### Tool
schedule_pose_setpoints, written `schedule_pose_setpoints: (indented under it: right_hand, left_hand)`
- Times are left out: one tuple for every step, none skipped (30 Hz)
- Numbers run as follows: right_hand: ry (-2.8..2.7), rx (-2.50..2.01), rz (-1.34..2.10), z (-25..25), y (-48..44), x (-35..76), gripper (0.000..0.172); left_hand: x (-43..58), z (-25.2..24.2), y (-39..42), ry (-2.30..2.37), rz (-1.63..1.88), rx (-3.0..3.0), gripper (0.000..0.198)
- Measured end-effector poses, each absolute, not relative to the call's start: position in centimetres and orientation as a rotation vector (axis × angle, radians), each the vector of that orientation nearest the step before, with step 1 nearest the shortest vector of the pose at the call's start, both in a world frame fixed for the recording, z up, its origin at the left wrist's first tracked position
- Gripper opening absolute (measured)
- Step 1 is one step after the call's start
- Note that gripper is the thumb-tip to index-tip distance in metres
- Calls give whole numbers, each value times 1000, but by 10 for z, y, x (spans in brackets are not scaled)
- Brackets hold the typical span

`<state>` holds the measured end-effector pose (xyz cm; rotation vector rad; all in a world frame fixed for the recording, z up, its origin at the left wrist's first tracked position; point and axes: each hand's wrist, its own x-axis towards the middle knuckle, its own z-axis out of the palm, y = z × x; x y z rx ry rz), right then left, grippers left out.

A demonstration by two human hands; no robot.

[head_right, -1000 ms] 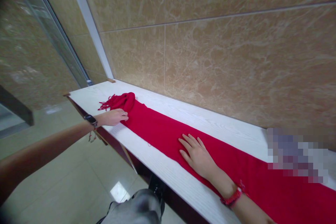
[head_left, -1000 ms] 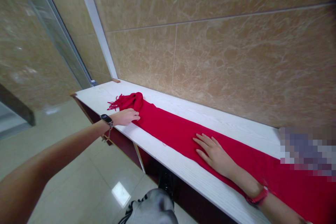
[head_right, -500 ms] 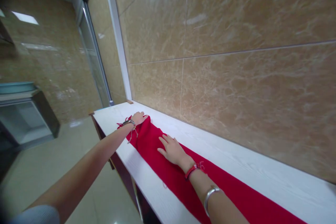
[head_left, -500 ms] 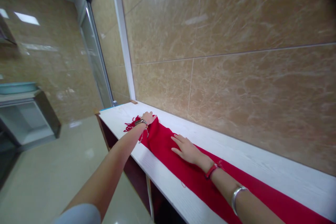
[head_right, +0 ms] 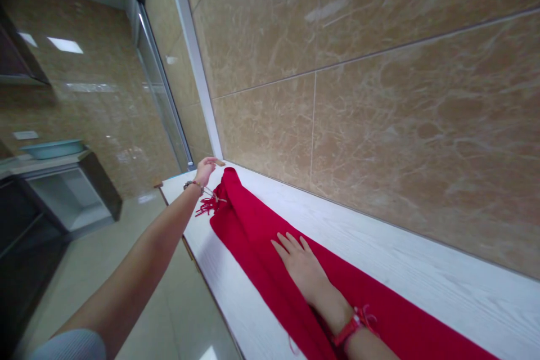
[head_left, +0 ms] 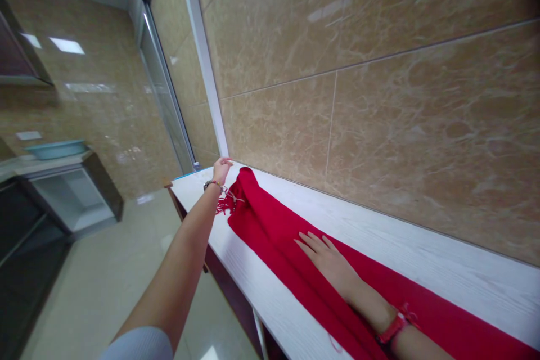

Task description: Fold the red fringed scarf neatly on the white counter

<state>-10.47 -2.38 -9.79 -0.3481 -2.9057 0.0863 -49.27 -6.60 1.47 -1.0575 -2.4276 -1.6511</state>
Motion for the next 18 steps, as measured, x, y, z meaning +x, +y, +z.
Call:
schedule_pose_setpoints:
  right_hand:
    - [-2893, -361, 94, -97, -25, -104, 50]
    - [-2886, -380, 116, -96, -26, -104, 50]
    - [-2891, -401, 145, -93, -28, -103, 50]
    - [-2902, -420, 177, -90, -30, -102, 49]
    - [-2913, -434, 204, -87, -32, -101, 49]
    - [-2921, -441, 224, -84, -34, -101, 49]
    - [-2925, -445, 237, -81, -35, -100, 50]
    - [-2927, -449, 247, -79, -36, -100, 50]
    - [-2927, -453, 253, -78, -36, -100, 51]
    - [-2925, -460, 257, -78, -36, -100, 51]
    - [-2922, -468, 260, -79, -36, -100, 50]
    - [-2914, -473, 264, -80, -36, -100, 50]
    - [-2901, -474, 268, -81, -35, -100, 50]
    - [-2885, -472, 273, -82, -35, -101, 49]
    - [-2867, -467, 279, -83, -35, -101, 48]
    - [-2850, -464, 285, -84, -34, -101, 47]
    - [-2836, -462, 289, -86, -34, -102, 46]
    - [-2826, -467, 293, -87, -34, -102, 46]
  left_hand:
    - [-498, 13, -74, -2467, -1592, -1030, 32]
    - [-501, 9, -82, -2512, -1527, -1016, 32]
    - [-502, 2, -89, -2557, -1473, -1015, 33]
    - [-500, -8, -93, -2604, -1422, -1025, 34]
    - [-497, -18, -95, -2651, -1374, -1045, 35]
    - [-493, -28, -95, -2693, -1330, -1072, 34]
    - [-488, -37, -92, -2729, -1290, -1100, 32]
    - [-484, -43, -87, -2757, -1252, -1125, 29]
    - [-481, -46, -82, -2775, -1217, -1141, 25]
    - [-481, -45, -77, -2779, -1187, -1143, 20]
    - [-482, -39, -74, -2767, -1162, -1127, 17]
    - [-486, -30, -72, -2737, -1142, -1094, 16]
    - [-492, -19, -74, -2695, -1126, -1048, 18]
    - [-499, -6, -79, -2641, -1112, -994, 21]
    - [-507, 7, -87, -2589, -1095, -942, 26]
    - [-515, 18, -96, -2552, -1074, -905, 28]
    - [-522, 27, -107, -2526, -1049, -895, 29]
    - [-527, 32, -118, -2514, -1012, -926, 30]
